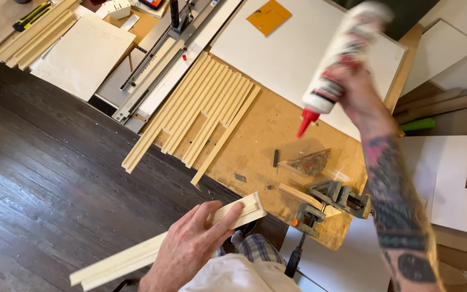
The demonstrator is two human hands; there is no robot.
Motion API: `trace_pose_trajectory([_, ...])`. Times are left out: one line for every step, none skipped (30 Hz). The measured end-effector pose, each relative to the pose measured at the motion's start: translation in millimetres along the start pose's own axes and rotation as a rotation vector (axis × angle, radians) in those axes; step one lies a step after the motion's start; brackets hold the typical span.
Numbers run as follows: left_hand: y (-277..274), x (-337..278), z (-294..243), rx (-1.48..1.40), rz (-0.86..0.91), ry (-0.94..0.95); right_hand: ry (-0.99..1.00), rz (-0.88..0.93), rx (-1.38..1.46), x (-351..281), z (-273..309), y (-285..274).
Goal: Gluing and clamping wooden strips to assemble a frame joint
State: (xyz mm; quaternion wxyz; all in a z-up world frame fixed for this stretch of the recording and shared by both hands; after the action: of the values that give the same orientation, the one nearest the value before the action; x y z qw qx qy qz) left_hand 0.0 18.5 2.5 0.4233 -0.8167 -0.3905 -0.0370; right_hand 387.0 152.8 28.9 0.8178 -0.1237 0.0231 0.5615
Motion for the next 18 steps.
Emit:
trace_pose_trajectory([1.4, -7.1, 2.6, 0.001, -0.004, 0.003, -0.005, 0.0, -0.002, 7.4, -5.1, 8.4])
trace_pose_trajectory([2.9, -13.9, 6.8, 0.004, -0.011, -0.019, 0.115, 0.125, -0.462, 14.9, -16.5, 20.6])
trace_pose_trajectory([4.8, -19.7, 11.6, 0.01, -0.022, -0.042, 0.23, 0.255, -0.922, 23.6, -27.5, 30.7])
trace_pose_trajectory([7.0, -23.0, 16.8, 0.014, -0.03, -0.041, 0.221, 0.255, -0.926, 45.1, -57.1, 33.7])
trace_pose_trajectory([11.0, -30.5, 21.0, 0.034, 0.008, -0.095, 0.033, 0.321, -1.332, 63.7, -87.4, 42.0])
trace_pose_trajectory([15.6, -38.4, 25.4, 0.052, 0.047, -0.15, -0.18, 0.382, -1.727, 80.7, -119.9, 51.6])
trace_pose_trajectory([16.0, -40.5, 24.5, 0.052, 0.048, -0.159, -0.181, 0.393, -1.725, 97.6, -145.3, 64.0])
trace_pose_trajectory([14.7, -42.4, 22.0, 0.053, 0.008, -0.131, -0.317, 0.306, -2.03, 114.2, -167.5, 77.0])
trace_pose_trajectory([13.6, -42.2, 21.2, 0.058, -0.038, -0.098, -0.472, 0.191, -2.329, 134.1, -186.3, 91.6])
trace_pose_trajectory([13.1, -40.6, 18.9, 0.062, -0.044, -0.104, -0.483, 0.194, -2.329, 138.6, -191.0, 97.9])
trace_pose_trajectory([12.8, -40.7, 17.6, 0.057, -0.014, -0.159, -0.601, 0.121, -2.405, 140.9, -194.2, 108.8])
trace_pose_trajectory([12.3, -41.4, 16.1, 0.053, 0.016, -0.213, -0.723, 0.041, -2.475, 142.2, -197.6, 120.1])
trace_pose_trajectory([11.1, -39.7, 17.6, 0.06, 0.01, -0.224, -0.74, 0.045, -2.468, 149.2, -201.5, 125.3])
trace_pose_trajectory([9.7, -38.1, 17.8, 0.052, -0.002, -0.201, -0.678, 0.123, -2.562, 157.0, -209.2, 129.1])
trace_pose_trajectory([8.1, -38.9, 15.7, 0.039, -0.008, -0.183, -0.607, 0.211, -2.652, 159.8, -219.8, 132.0])
trace_pose_trajectory([4.1, -39.1, 16.7, 0.043, -0.009, -0.197, -0.622, 0.223, -2.646, 155.5, -218.2, 136.9])
trace_pose_trajectory([0.7, -37.9, 17.3, -0.021, -0.026, -0.186, -0.621, 0.206, -2.697, 152.5, -214.9, 138.1])
trace_pose_trajectory([-2.9, -36.8, 17.4, -0.084, -0.045, -0.175, -0.621, 0.189, -2.749, 149.3, -211.2, 138.9])
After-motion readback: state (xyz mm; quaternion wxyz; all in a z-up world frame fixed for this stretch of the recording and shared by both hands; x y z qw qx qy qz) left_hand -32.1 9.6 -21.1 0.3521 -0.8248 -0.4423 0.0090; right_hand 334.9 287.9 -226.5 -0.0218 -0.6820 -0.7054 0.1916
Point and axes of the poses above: each hand's wrist, its own x-axis towards the middle knuckle, its own y-axis out of the palm, z = x × y, the point moved 4 cm from there along x, towards the middle knuckle, and after that the axes turned 12 degrees about -x, right-handed, at the moved point
